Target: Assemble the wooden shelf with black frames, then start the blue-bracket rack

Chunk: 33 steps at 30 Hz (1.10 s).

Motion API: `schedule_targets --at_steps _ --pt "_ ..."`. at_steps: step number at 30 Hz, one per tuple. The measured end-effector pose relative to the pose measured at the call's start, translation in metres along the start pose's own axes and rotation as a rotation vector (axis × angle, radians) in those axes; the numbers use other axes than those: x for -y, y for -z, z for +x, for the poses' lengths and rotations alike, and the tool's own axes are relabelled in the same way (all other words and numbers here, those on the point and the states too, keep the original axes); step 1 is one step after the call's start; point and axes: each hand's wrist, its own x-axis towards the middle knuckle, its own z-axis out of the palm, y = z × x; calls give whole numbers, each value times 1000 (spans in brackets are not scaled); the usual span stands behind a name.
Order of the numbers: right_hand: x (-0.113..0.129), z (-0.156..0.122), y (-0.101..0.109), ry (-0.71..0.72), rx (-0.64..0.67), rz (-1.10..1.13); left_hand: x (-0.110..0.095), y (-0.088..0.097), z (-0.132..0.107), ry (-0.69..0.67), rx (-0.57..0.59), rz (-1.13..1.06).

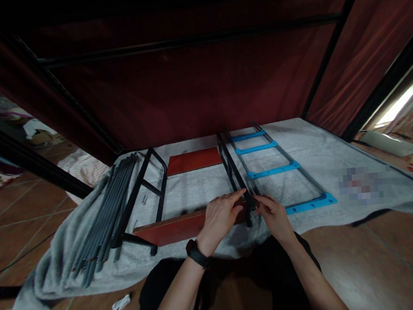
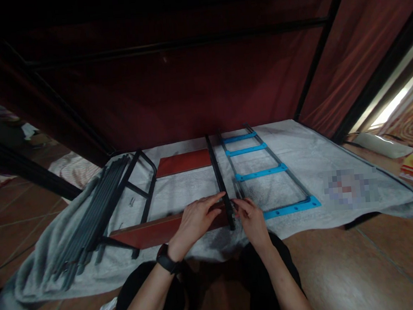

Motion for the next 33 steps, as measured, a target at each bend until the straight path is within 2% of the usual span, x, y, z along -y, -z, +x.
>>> schedule_targets --at_steps 6,12,19,27,33 --pt "9 4 9 113 52 -146 0 3 2 17 20 -24" --pt "12 8 11 144 73 -134 -2 10 4 47 98 -8" --pt "16 13 9 186 155 -135 -4 9 4 102 90 42" --pt "22 22 10 105 182 -49 -1 10 7 122 104 17" --pt "18 19 4 9 114 5 3 9 5 117 78 17"
